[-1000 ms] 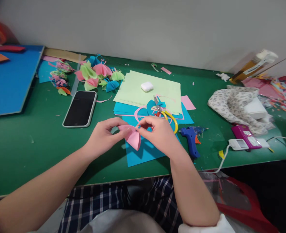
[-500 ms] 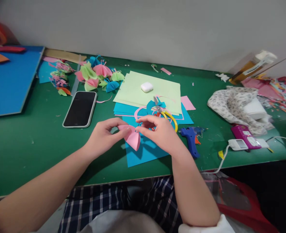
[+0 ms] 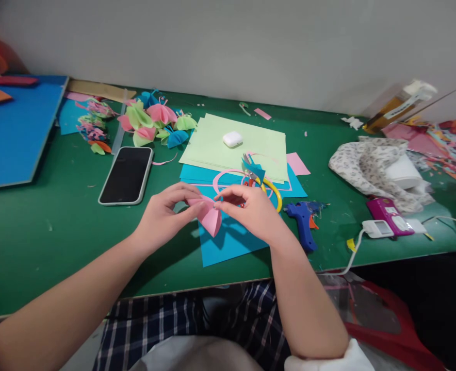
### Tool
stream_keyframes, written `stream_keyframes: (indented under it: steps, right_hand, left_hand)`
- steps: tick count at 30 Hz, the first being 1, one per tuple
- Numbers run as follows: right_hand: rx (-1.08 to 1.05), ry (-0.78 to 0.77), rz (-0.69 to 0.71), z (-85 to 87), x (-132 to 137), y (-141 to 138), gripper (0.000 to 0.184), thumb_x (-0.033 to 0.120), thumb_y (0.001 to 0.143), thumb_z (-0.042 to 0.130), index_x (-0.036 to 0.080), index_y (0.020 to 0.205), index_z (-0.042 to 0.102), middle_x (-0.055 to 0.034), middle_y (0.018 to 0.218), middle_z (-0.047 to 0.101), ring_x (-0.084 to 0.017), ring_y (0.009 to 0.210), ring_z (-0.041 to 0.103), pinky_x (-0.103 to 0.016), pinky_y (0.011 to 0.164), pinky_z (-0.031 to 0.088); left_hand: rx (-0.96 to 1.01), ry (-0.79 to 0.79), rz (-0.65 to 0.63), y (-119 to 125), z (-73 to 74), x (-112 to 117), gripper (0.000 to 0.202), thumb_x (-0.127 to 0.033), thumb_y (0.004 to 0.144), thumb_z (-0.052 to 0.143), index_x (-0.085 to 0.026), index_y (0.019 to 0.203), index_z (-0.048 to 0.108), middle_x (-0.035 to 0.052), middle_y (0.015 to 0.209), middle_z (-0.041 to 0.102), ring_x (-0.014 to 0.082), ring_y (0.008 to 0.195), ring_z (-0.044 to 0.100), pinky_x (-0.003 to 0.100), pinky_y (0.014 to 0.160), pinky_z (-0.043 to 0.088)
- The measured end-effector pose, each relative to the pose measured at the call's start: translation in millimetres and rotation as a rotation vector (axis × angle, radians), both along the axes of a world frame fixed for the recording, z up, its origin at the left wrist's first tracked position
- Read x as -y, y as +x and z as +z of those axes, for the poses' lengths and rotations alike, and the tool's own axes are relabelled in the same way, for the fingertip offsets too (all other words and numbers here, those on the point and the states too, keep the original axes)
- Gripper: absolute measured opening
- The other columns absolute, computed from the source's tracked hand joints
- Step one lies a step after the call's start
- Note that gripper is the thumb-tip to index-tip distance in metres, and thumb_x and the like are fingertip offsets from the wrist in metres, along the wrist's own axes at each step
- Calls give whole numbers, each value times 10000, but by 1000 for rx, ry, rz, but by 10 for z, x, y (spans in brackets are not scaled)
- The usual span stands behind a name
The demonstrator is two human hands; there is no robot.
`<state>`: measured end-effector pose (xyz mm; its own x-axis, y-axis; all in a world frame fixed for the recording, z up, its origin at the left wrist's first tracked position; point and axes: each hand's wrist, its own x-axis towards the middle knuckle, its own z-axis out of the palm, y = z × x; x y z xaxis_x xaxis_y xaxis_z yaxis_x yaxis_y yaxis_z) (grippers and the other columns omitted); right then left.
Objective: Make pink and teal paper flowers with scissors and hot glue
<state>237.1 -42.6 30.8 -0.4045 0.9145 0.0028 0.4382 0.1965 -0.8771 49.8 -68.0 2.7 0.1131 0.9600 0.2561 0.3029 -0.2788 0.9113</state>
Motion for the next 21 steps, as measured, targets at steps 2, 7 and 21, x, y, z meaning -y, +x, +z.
stream_keyframes:
  steps: [2,7,21]
  right_hand:
    - [-25,-16,-49,-7,11,-8,175,346,756,641,199,850,633,-8,794,636,-124,691,570,-260,617,467]
    - [56,-31,-133,-6,93,-108,261,445,750,616,190,714,571,18,658,570,-106,580,508,-235,520,415]
    - [125,233,-75,-72,87,-180,147,272,860,518,207,746,584,8,752,565,-129,709,524,-260,632,404]
  left_hand:
    - [15,6,49,-4,-2,2,116,-308,762,642,-204,724,676,19,790,627,155,825,578,265,750,457]
    - [85,-16,216,-13,20,4,123,-308,762,647,-194,777,691,13,816,663,135,774,594,241,701,467]
    - [9,-193,110,-31,-116,-87,246,-409,752,618,-170,777,672,47,855,670,168,795,598,250,651,453]
